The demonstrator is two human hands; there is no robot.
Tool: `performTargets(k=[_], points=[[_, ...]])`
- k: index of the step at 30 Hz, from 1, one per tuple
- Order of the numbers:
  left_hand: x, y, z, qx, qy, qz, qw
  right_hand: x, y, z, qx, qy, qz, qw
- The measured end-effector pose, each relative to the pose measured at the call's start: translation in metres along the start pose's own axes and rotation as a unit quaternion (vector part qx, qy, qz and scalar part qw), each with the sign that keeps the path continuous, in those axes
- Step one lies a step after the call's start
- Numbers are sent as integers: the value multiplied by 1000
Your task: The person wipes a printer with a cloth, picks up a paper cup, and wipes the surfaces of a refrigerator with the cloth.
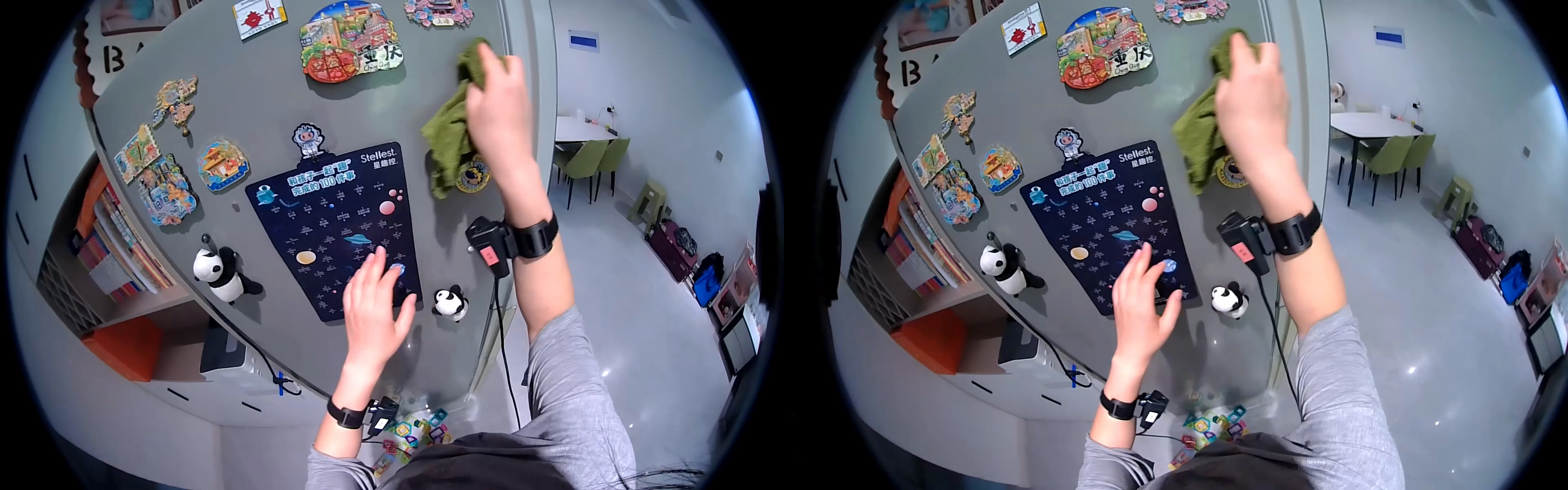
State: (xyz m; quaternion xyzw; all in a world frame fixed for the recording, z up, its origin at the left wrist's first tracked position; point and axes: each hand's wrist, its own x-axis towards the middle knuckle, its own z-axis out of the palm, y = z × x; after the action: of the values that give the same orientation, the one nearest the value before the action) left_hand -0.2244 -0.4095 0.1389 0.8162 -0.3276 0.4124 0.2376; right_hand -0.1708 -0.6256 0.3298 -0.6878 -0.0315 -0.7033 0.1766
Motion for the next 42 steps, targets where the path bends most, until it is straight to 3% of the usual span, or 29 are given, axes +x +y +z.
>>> performTargets(k=[1, 6, 9, 12, 14, 18, 20, 23, 24, 29, 33, 35, 36, 38, 42], points=[[1, -3, -5, 3, 11, 1, 1000, 2, 3, -2, 18, -18, 44, 999], [16, 1, -11, -18, 47, -5, 999, -19, -31, 12, -2, -24, 6, 1000], [33, 10, -3, -43, 34, 48, 997, -20, -23, 4, 133, -78, -16, 988], [51, 26, 0, -58, 27, 94, 993, 2, 24, -26, 190, -1, -37, 981], [64, 31, 6, -66, 25, 116, 991, 28, 45, -71, 128, 48, -51, 989], [78, 33, 12, -60, 33, 131, 989, 60, 69, -79, 48, 143, -153, 977], [87, 37, 17, -59, 40, 138, 988, 70, 78, -70, 54, 131, -209, 968], [97, 44, 21, -69, 45, 145, 986, 37, 93, -30, -37, 3, -270, 962], [100, 46, 23, -68, 44, 152, 985, 20, 89, -28, -89, -3, -267, 960], [110, 48, 36, -61, 46, 158, 984, 78, 94, -7, -88, 63, -275, 955], [108, 53, 43, -57, 39, 136, 988, 135, 79, -20, 13, -24, -231, 973], [117, 54, 42, -73, 79, 138, 985, 158, 88, -16, -141, 48, -424, 894], [115, 55, 44, -72, 84, 131, 985, 148, 89, -16, -138, 32, -414, 899], [114, 58, 49, -84, 99, 114, 985, 129, 88, -15, 54, 53, -311, 947], [98, 63, 55, -106, 110, 80, 985, 55, 99, -27, 29, 3, -268, 963]])
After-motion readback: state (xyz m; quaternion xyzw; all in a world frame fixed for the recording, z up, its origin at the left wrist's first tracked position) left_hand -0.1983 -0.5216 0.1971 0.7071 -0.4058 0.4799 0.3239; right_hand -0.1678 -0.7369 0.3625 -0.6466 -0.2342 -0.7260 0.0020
